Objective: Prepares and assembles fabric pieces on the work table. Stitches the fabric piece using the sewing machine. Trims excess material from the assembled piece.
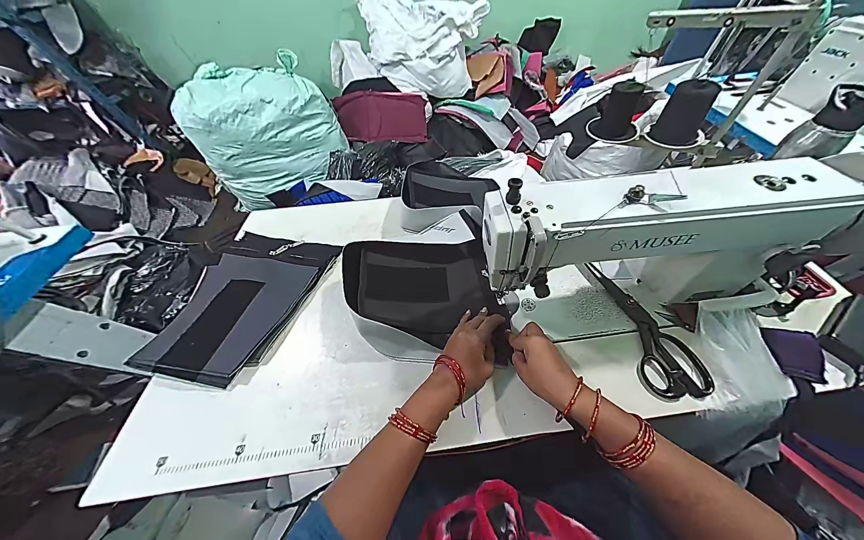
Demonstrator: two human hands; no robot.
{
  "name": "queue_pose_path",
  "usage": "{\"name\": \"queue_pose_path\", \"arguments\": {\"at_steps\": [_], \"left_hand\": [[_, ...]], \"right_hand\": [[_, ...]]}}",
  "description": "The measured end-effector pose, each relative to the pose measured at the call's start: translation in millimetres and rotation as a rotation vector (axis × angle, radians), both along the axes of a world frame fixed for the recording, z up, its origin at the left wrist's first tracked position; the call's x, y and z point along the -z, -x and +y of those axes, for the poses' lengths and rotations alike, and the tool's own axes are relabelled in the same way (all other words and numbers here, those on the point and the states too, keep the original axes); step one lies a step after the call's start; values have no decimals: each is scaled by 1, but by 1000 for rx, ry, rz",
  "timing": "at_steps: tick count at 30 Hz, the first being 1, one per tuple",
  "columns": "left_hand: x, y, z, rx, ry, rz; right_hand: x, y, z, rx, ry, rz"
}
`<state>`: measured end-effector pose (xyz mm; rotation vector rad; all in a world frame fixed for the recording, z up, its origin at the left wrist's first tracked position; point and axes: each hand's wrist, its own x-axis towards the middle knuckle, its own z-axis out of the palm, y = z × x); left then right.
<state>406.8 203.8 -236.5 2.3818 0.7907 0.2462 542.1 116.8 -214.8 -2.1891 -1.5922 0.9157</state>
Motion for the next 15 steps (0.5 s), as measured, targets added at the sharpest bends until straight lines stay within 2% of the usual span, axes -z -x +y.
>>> {"name": "queue_pose_path", "arguments": {"at_steps": [8,12,15], "left_hand": [[-21,-27,2,154,-98,455],[-22,-27,3,169,-115,459],[-12,-21,3,141,-136,343]], "right_hand": [[-2,-2,0,-13,21,18],[-2,-2,1,-18,30,20],[0,-3,1,-18,14,29]]}}
